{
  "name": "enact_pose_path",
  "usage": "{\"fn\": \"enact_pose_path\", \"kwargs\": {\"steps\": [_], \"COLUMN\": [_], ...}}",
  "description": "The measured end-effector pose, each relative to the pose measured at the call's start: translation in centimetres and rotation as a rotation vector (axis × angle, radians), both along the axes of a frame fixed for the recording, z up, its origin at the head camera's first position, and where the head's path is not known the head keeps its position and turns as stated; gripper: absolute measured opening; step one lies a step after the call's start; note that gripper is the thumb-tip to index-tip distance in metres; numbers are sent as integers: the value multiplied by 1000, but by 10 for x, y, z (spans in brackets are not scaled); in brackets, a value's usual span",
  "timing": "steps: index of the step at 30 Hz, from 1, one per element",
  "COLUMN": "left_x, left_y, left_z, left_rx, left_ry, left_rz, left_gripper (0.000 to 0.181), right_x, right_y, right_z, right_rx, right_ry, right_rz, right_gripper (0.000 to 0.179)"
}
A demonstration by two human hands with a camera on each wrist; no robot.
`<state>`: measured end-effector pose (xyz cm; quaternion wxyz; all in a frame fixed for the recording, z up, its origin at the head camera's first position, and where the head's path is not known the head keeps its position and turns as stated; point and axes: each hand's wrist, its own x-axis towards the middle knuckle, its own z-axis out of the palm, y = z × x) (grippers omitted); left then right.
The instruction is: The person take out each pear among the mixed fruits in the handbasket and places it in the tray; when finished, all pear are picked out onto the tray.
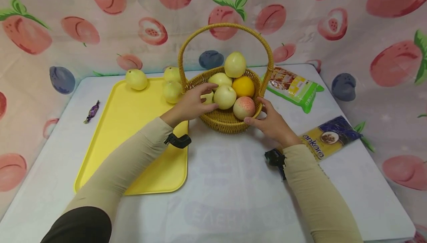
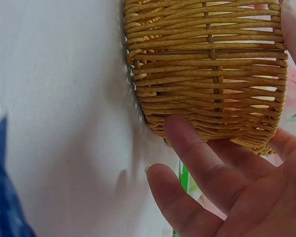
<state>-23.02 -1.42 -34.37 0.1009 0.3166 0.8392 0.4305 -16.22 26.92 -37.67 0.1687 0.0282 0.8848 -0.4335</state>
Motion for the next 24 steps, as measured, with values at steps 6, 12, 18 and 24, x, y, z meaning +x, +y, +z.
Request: {"fn": "enact_pose_path", "kwargs": {"steps": [6,12,18,24], "left_x": [-5,-11,-16,-17], "left_y": [18,33,40,47], "left_z": [-7,-12,-18,-20], "left_rx": [-40,-35,-33,-51], "left_ry": [-21,11,18,11], "left_rz": [19,46,62,81], "left_gripper": [66,64,64,66], "right_x": [0,0,0,0], "right_y": [0,-1,-1,0], "right_z": [0,1,0,1], "right_rx": [7,9,0,-3], "right_ry": [1,-1,0,6], "right_rz": [-2,-6,-6,-3], "right_gripper": [109,109,110,110]}}
